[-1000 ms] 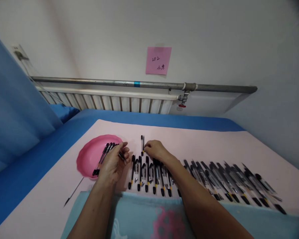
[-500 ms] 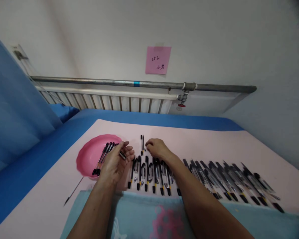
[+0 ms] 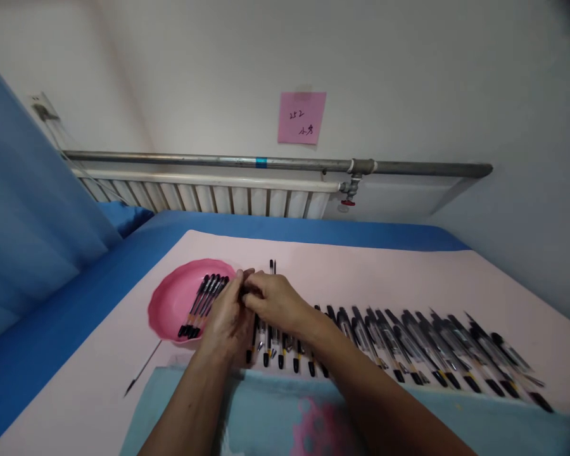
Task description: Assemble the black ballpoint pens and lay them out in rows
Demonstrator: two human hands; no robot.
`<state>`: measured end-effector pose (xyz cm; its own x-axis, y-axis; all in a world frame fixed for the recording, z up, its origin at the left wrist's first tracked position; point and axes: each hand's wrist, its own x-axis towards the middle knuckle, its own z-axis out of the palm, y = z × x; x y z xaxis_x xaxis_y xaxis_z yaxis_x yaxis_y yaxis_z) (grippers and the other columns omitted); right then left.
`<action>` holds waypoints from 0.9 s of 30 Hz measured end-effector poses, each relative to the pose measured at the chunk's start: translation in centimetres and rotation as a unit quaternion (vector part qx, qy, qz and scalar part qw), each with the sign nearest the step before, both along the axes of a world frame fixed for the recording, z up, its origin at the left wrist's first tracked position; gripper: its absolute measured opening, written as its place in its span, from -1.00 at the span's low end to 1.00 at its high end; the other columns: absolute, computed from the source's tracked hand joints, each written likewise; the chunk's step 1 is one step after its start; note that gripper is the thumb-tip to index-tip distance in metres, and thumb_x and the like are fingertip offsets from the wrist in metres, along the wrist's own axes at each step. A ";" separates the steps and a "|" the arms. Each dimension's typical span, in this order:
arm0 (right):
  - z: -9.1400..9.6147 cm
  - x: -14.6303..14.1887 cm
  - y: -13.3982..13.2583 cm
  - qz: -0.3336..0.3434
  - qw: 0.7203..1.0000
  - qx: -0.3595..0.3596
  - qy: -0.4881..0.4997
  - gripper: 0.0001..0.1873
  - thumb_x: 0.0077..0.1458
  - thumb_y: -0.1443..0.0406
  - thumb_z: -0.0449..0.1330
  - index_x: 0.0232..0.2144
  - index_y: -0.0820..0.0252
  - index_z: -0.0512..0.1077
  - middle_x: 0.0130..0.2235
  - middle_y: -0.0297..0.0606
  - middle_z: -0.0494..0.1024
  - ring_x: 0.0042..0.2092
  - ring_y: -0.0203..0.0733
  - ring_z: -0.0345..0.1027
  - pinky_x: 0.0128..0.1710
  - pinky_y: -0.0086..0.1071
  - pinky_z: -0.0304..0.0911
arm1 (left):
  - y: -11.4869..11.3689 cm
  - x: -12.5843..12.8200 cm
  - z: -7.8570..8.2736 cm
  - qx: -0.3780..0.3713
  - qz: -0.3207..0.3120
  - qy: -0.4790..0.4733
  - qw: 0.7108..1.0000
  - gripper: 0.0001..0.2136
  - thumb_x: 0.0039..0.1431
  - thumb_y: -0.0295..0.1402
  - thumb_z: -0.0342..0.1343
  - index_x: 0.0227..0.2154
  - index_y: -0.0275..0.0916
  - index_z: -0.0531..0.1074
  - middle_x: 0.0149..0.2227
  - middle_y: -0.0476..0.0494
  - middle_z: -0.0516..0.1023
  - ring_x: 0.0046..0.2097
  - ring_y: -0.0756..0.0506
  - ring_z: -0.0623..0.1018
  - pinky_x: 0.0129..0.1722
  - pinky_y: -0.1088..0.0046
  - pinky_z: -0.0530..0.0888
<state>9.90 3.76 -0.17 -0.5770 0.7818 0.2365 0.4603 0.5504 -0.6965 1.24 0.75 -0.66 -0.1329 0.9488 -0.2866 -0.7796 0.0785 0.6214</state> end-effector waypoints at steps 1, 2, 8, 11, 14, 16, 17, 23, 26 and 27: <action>-0.1 0.2 0.4 -0.005 1.000 -0.013 0.013 -0.84 -0.12 0.46 0.04 -0.48 0.24 0.40 -0.47 -0.36 0.45 -0.42 -0.36 0.26 -0.42 -0.52 0.12 | 0.0 -0.2 0.0 0.000 0.000 0.013 1.000 -0.82 0.13 -0.39 -0.02 -0.42 -0.37 0.44 -0.37 -0.19 0.51 -0.26 -0.06 0.50 -0.24 0.48 0.41; -0.2 0.6 0.9 -0.021 0.999 -0.032 0.029 -0.84 -0.10 0.45 0.04 -0.46 0.23 0.41 -0.46 -0.37 0.46 -0.42 -0.36 0.27 -0.41 -0.52 0.13 | 0.1 -0.5 0.1 -0.006 0.010 0.032 0.999 -0.84 0.12 -0.37 0.00 -0.40 -0.35 0.44 -0.34 -0.20 0.51 -0.24 -0.07 0.50 -0.24 0.47 0.41; -2.5 4.1 4.8 -0.273 0.955 -0.119 0.007 -0.83 -0.09 0.38 0.07 -0.37 0.24 0.39 -0.49 -0.35 0.46 -0.51 -0.37 0.28 -0.50 -0.53 0.15 | 0.1 -4.3 0.4 0.008 0.135 0.146 0.980 -0.85 -0.03 -0.37 0.14 -0.36 -0.31 0.43 -0.26 -0.22 0.50 -0.25 -0.08 0.50 -0.27 0.40 0.43; -4.4 4.9 5.9 -0.302 0.945 -0.124 -0.034 -0.82 -0.10 0.37 0.07 -0.36 0.24 0.39 -0.52 -0.33 0.45 -0.55 -0.35 0.26 -0.57 -0.52 0.10 | -0.1 -6.0 0.5 0.019 0.194 0.192 0.962 -0.86 -0.10 -0.40 0.17 -0.41 -0.29 0.42 -0.37 -0.14 0.51 -0.34 -0.05 0.50 -0.38 0.47 0.42; -5.7 4.7 6.4 -0.301 0.946 -0.108 -0.055 -0.83 -0.11 0.36 0.09 -0.37 0.24 0.40 -0.50 -0.31 0.45 -0.50 -0.32 0.28 -0.53 -0.51 0.09 | -0.3 -6.9 0.4 -0.002 0.222 0.212 0.952 -0.88 -0.15 -0.45 0.17 -0.45 -0.27 0.41 -0.41 -0.09 0.51 -0.37 -0.04 0.50 -0.40 0.49 0.41; -6.0 4.5 6.4 -0.298 0.948 -0.093 -0.066 -0.83 -0.11 0.36 0.09 -0.37 0.24 0.40 -0.47 -0.29 0.46 -0.44 -0.30 0.29 -0.48 -0.50 0.10 | -0.3 -7.2 0.2 -0.012 0.216 0.204 0.955 -0.89 -0.16 -0.48 0.16 -0.47 -0.27 0.41 -0.43 -0.09 0.50 -0.38 -0.04 0.50 -0.41 0.49 0.41; -6.0 4.4 6.5 -0.295 0.949 -0.086 -0.069 -0.83 -0.10 0.36 0.09 -0.38 0.24 0.40 -0.46 -0.28 0.47 -0.41 -0.29 0.29 -0.46 -0.50 0.10 | -0.3 -7.2 0.1 -0.017 0.209 0.200 0.957 -0.89 -0.17 -0.48 0.16 -0.48 -0.27 0.41 -0.43 -0.09 0.50 -0.38 -0.04 0.50 -0.42 0.50 0.41; -5.8 4.5 6.4 -0.260 0.960 -0.061 -0.086 -0.84 -0.06 0.33 0.05 -0.47 0.22 0.43 -0.45 -0.28 0.48 -0.37 -0.29 0.30 -0.39 -0.50 0.11 | -0.2 -7.7 0.0 -0.017 0.204 0.203 0.958 -0.88 -0.19 -0.50 0.17 -0.48 -0.29 0.41 -0.44 -0.10 0.49 -0.39 -0.04 0.50 -0.44 0.50 0.41; -5.8 4.6 6.3 -0.246 0.963 -0.055 -0.094 -0.84 -0.09 0.37 0.06 -0.48 0.21 0.44 -0.45 -0.30 0.48 -0.38 -0.30 0.31 -0.39 -0.51 0.11 | -0.2 -8.6 -0.1 -0.012 0.218 0.215 0.952 -0.85 -0.22 -0.51 0.18 -0.47 -0.30 0.41 -0.42 -0.11 0.48 -0.39 -0.04 0.50 -0.44 0.48 0.42; -5.8 4.6 6.3 -0.243 0.964 -0.053 -0.095 -0.84 -0.09 0.37 0.06 -0.47 0.21 0.45 -0.45 -0.31 0.48 -0.38 -0.30 0.31 -0.39 -0.51 0.11 | -0.2 -9.0 -0.3 -0.015 0.224 0.223 0.949 -0.86 -0.21 -0.51 0.17 -0.48 -0.30 0.40 -0.42 -0.11 0.48 -0.38 -0.05 0.49 -0.44 0.48 0.42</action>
<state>14.51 10.05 -6.00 -0.1614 0.9846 0.0665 0.7707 0.1678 -0.6147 -7.78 0.57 -0.91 -0.6350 0.7608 -0.1336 -0.3988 -0.1747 0.9003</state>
